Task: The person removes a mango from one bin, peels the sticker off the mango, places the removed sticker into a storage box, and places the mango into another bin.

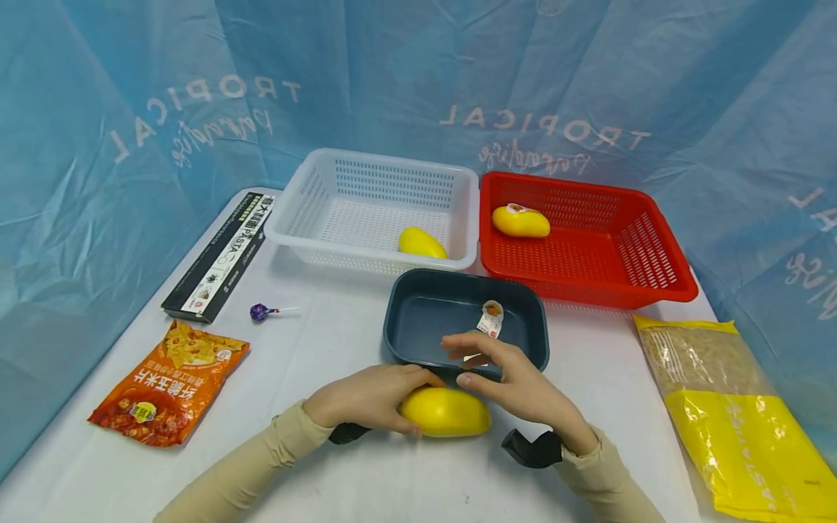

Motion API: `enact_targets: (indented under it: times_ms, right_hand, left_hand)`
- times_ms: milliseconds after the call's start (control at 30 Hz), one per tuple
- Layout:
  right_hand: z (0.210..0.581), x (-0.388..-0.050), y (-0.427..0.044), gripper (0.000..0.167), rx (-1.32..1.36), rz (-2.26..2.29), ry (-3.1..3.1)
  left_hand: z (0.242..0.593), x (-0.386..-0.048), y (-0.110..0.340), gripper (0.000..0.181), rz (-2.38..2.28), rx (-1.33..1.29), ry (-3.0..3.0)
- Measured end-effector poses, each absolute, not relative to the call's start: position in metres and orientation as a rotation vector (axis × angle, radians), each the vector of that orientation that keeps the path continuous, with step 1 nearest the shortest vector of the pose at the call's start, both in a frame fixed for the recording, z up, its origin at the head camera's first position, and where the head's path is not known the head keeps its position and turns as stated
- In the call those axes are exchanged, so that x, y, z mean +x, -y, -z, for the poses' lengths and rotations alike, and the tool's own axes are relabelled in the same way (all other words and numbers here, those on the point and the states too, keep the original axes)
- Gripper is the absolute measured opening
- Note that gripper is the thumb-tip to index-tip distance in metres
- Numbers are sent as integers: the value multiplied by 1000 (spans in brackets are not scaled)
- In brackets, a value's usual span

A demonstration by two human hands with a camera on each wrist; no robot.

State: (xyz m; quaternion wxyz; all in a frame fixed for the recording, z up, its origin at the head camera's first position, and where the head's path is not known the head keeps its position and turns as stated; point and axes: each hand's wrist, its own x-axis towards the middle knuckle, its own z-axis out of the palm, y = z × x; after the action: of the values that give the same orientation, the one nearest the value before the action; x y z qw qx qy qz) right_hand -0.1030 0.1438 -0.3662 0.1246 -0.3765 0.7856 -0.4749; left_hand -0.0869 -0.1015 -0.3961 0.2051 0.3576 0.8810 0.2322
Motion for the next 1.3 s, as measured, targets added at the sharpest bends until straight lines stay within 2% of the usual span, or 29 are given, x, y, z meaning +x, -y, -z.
enact_targets:
  times_ms: [267, 867, 1300]
  right_hand:
    - [373, -93, -140, 45, -1124, 1319, -2246]
    - [392, -85, -136, 55, -1159, 1132, -2101]
    - [398, -82, -132, 72, -1124, 968, -2093]
  left_hand:
    - [388, -90, 109, 68, -692, 969, -2390]
    - [365, -112, 149, 43, -1237, 1001, -2403]
    - [381, -126, 150, 56, -1825, 811, -2564]
